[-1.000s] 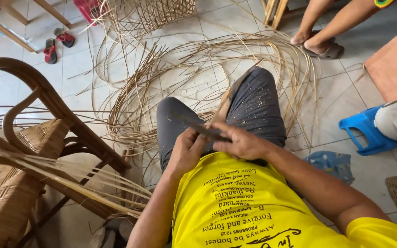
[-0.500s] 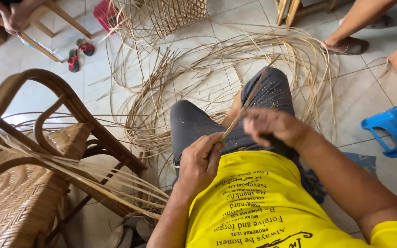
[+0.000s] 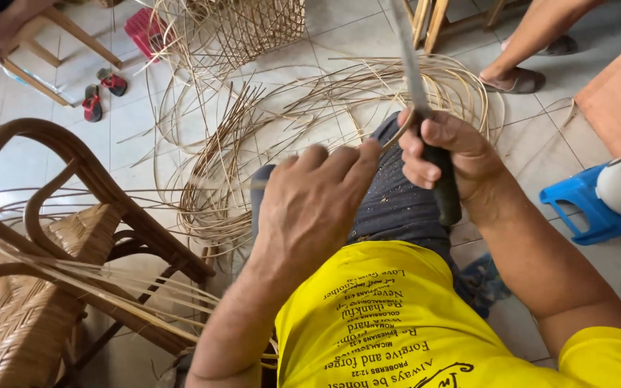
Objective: Splitting long rattan stalks into thinner, usable strips using a hand knife.
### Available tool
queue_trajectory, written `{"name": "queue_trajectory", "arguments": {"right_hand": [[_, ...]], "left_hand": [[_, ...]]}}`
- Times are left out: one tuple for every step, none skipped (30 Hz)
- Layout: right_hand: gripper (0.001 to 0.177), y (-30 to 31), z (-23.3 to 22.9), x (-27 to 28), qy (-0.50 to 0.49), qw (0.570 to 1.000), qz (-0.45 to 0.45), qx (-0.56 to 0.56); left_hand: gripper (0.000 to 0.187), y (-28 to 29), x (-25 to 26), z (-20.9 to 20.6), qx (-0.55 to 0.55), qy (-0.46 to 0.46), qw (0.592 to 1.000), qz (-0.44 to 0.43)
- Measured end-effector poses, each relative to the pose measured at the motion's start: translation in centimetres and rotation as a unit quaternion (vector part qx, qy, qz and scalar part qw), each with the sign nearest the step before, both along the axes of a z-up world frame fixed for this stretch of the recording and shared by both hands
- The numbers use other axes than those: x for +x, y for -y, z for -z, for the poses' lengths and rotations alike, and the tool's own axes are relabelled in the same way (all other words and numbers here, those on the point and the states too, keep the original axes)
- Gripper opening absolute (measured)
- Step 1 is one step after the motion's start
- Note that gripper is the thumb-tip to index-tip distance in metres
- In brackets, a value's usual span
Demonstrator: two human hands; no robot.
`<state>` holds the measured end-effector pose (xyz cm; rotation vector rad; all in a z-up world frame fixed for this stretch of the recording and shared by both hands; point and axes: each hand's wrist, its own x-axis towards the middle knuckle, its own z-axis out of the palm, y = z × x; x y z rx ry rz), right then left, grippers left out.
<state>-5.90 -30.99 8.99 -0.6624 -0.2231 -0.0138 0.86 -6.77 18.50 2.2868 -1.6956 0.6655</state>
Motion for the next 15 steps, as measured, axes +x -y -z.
{"name": "queue_trajectory", "arguments": {"right_hand": [[0.028,0.0,0.0,0.0,0.001,1.0,-0.004,-0.002],[0.027,0.0,0.0,-0.1,0.007,1.0,0.004,0.008],[0.026,0.0,0.0,-0.1,0.014,1.0,0.014,0.017],[0.026,0.0,1.2,0.7,0.017,1.0,0.011,0.016],[0.024,-0.1,2.4,1.3,-0.008,0.995,0.075,-0.065],[0.023,-0.1,3.7,1.9,-0.035,0.979,0.137,-0.144],[0.023,-0.6,5.0,2.2,-0.033,0.979,0.14,-0.144],[0.024,-1.2,6.2,2.7,-0.067,0.976,0.14,-0.153],[0.025,-1.7,7.5,3.0,-0.103,0.971,0.139,-0.163],[0.025,-2.1,8.8,3.3,-0.102,0.971,0.14,-0.163],[0.022,-2.6,10.3,3.6,-0.138,0.968,0.127,-0.167],[0.02,-3.1,11.8,3.9,-0.174,0.963,0.114,-0.171],[0.02,-3.5,11.8,3.6,-0.18,0.962,0.11,-0.172],[0.022,-3.9,11.8,3.4,-0.176,0.971,0.094,-0.135],[0.026,-4.3,11.9,3.1,-0.175,0.977,0.076,-0.099]], "left_hand": [[0.042,0.1,0.3,-0.2,-0.002,0.001,1.0,-0.004],[0.039,0.3,0.6,-0.4,-0.01,-0.013,1.0,0.008],[0.036,0.4,1.0,-0.7,-0.017,-0.025,0.999,0.022],[0.036,0.1,1.9,0.7,-0.019,-0.022,0.999,0.02],[0.032,-0.1,2.9,2.1,-0.056,-0.081,0.994,0.038],[0.033,-0.2,3.9,3.5,-0.093,-0.14,0.984,0.056],[0.033,-0.7,4.9,6.2,-0.093,-0.138,0.984,0.059],[0.03,-1.1,6.1,9.0,-0.094,-0.225,0.968,0.064],[0.028,-1.6,7.1,11.8,-0.094,-0.312,0.943,0.066],[0.028,-2.3,6.5,12.4,-0.094,-0.312,0.943,0.068],[0.024,-3.0,5.8,13.1,-0.114,-0.388,0.914,0.048],[0.02,-3.8,5.1,13.9,-0.132,-0.461,0.877,0.027],[0.02,-4.0,4.9,15.0,-0.133,-0.467,0.874,0.024],[0.022,-4.4,4.7,16.1,-0.126,-0.531,0.837,0.028],[0.024,-4.7,4.3,17.3,-0.122,-0.595,0.794,0.03]]}}
